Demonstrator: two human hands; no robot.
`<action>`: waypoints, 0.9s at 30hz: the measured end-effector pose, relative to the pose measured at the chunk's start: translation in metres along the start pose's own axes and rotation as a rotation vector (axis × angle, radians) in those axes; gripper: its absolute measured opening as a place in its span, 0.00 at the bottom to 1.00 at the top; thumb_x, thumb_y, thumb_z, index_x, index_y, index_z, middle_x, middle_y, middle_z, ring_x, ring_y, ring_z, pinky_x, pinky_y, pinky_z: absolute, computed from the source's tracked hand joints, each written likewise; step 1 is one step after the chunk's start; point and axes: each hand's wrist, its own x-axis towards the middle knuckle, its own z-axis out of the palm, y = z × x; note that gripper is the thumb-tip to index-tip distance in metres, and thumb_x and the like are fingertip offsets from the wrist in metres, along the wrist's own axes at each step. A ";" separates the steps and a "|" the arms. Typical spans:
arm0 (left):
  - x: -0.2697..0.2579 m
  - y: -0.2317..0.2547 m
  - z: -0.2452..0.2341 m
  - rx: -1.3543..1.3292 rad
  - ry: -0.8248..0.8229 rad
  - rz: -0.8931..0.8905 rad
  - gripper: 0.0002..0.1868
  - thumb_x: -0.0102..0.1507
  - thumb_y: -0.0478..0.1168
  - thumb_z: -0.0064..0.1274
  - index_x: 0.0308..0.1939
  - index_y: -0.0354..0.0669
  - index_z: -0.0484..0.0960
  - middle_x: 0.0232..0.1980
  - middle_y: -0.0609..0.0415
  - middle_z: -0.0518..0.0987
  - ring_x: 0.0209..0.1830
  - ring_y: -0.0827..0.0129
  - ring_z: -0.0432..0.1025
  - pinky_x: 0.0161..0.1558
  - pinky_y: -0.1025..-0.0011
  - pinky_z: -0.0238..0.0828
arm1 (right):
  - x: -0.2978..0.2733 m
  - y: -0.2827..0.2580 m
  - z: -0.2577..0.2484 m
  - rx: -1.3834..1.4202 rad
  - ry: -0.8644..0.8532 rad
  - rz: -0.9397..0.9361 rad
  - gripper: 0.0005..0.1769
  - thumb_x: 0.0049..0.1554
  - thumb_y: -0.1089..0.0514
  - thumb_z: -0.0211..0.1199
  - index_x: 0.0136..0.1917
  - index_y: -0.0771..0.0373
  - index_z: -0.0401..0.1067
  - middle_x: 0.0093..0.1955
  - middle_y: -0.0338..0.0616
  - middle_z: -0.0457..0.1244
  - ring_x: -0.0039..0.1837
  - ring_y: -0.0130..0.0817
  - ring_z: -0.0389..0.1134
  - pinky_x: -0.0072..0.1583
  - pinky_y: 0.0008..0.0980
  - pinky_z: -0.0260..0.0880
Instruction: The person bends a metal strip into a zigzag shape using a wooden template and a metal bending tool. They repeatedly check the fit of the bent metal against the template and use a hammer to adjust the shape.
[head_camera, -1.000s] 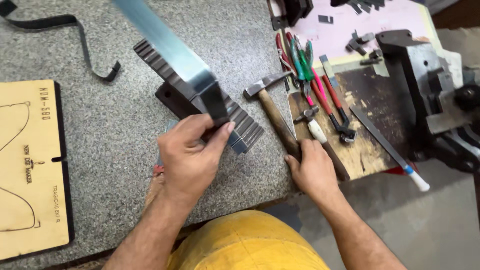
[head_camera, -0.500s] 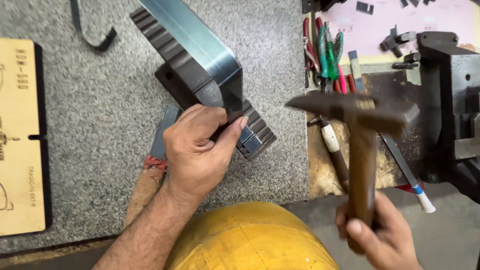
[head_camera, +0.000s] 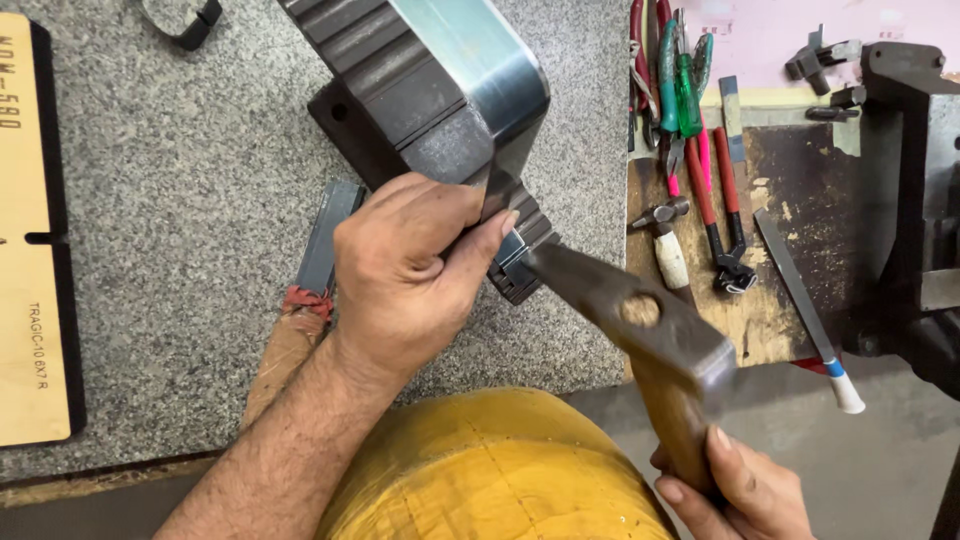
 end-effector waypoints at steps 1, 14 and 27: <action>0.000 0.001 0.000 0.004 -0.004 0.010 0.06 0.67 0.32 0.65 0.46 0.38 0.84 0.41 0.54 0.84 0.40 0.67 0.79 0.42 0.72 0.76 | 0.004 -0.003 0.000 0.018 0.003 -0.006 0.32 0.56 0.62 0.68 0.68 0.72 0.57 0.44 0.44 0.71 0.45 0.28 0.76 0.50 0.26 0.77; 0.002 0.000 -0.001 0.030 -0.014 0.045 0.06 0.65 0.31 0.66 0.44 0.37 0.84 0.38 0.55 0.83 0.37 0.67 0.78 0.44 0.68 0.75 | -0.003 -0.001 0.009 0.007 0.025 0.030 0.45 0.52 0.66 0.72 0.78 0.52 0.58 0.43 0.46 0.72 0.46 0.30 0.75 0.49 0.28 0.77; 0.002 -0.005 0.000 0.003 -0.032 0.037 0.04 0.66 0.32 0.66 0.41 0.38 0.84 0.36 0.56 0.83 0.35 0.69 0.77 0.42 0.69 0.75 | 0.005 -0.012 0.015 0.087 0.011 -0.071 0.47 0.54 0.66 0.69 0.81 0.45 0.54 0.45 0.46 0.71 0.45 0.29 0.76 0.50 0.27 0.77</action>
